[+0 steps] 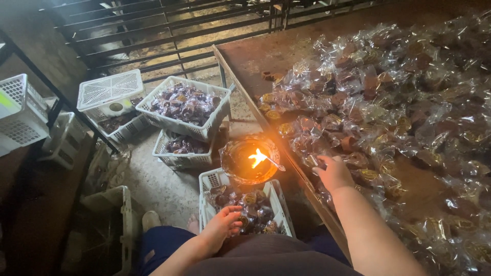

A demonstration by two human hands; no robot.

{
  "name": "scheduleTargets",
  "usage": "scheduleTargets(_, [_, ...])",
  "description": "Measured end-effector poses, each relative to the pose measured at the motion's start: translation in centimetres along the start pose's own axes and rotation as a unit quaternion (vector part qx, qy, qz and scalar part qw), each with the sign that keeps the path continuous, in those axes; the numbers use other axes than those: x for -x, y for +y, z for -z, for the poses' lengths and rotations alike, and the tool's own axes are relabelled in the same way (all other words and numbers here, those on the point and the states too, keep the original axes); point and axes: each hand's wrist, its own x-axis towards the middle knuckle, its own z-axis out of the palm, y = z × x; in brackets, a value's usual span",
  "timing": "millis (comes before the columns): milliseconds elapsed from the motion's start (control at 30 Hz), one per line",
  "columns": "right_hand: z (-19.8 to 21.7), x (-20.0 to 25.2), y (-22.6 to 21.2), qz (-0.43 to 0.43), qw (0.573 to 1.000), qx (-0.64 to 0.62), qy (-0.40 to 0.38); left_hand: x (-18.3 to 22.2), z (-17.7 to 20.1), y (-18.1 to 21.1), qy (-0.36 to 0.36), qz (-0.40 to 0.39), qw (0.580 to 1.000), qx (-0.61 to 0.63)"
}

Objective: Sealing small plastic bags containing pastries by melting the edges over a candle flame.

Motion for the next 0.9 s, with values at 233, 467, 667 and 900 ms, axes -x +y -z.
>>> scheduleTargets(233, [-1.9, -3.2, 2.8, 0.074, 0.963, -0.127, 0.225, 0.9, -0.2, 0.4, 0.02, -0.016, 1.0, -0.003])
scheduleTargets(467, [-0.7, 6.4, -5.5, 0.257, 0.873, -0.414, -0.036, 3.5, -2.6, 4.4, -0.107, -0.085, 0.982, 0.134])
scheduleTargets(667, [-8.5, 5.3, -3.6, 0.25, 0.846, -0.431, -0.189, 5.1, -5.6, 5.8, -0.096, -0.143, 0.975, 0.143])
scheduleTargets(900, [-13.1, 4.6, -3.4, 0.155, 0.908, -0.32, -0.222, 5.5, -5.2, 4.8, -0.018, -0.149, 0.985, 0.082])
